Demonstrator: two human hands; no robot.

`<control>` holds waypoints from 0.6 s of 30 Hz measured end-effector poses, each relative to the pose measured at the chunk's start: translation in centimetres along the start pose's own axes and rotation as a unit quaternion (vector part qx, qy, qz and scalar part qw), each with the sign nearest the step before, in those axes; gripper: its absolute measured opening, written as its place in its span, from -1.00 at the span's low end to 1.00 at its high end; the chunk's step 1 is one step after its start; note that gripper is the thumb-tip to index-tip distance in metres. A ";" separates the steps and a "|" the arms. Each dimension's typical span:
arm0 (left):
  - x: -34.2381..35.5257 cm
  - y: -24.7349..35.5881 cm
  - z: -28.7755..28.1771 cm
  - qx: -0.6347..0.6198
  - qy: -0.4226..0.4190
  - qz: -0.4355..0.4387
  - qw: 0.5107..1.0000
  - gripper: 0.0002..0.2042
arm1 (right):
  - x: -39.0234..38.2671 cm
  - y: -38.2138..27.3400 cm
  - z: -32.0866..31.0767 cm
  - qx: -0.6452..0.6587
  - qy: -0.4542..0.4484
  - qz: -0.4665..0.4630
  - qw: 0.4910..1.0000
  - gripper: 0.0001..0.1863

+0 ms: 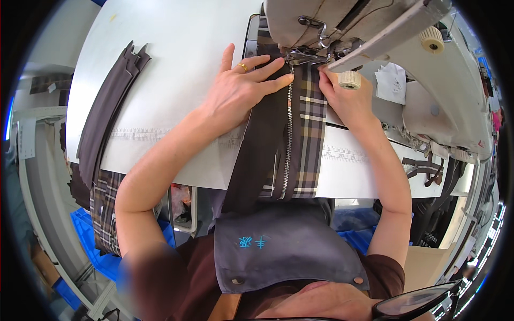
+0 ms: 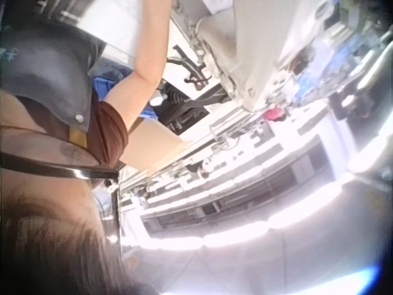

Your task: The person operates an industrial sewing machine to stitch zippers onto plaid fabric pieces. They align the zipper tape with the fabric edge, guide the material under the presser foot, and sew along the length of the zipper. After completing the stitch, they cut the thread and move the finished piece aside before picking up the next item.

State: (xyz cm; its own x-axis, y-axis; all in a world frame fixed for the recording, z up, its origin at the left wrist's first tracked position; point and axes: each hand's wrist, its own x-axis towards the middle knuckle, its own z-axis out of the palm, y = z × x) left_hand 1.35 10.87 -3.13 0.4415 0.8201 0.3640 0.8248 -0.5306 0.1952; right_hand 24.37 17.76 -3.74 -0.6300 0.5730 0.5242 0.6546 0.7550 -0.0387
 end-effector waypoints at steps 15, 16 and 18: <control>-0.2 -0.2 -0.6 -0.010 -0.036 -0.004 0.999 -0.41 | -0.1 -2.7 -1.3 0.076 -0.063 -0.026 0.995 -0.55; -0.2 -0.1 -0.5 -0.022 -0.035 -0.007 0.999 -0.41 | -0.1 -2.7 -1.3 0.077 -0.066 -0.022 0.995 -0.56; -0.1 -0.2 -0.4 -0.033 -0.034 -0.010 0.999 -0.40 | -0.1 -2.8 -1.3 0.078 -0.070 -0.014 0.994 -0.56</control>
State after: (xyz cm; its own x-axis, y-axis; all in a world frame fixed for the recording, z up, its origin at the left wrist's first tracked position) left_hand 1.01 10.74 -2.82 0.4491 0.8426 0.2972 0.8097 -0.5245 0.2634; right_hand 23.18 15.20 -2.56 -0.7065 0.5813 0.4038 0.5700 0.8055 -0.1622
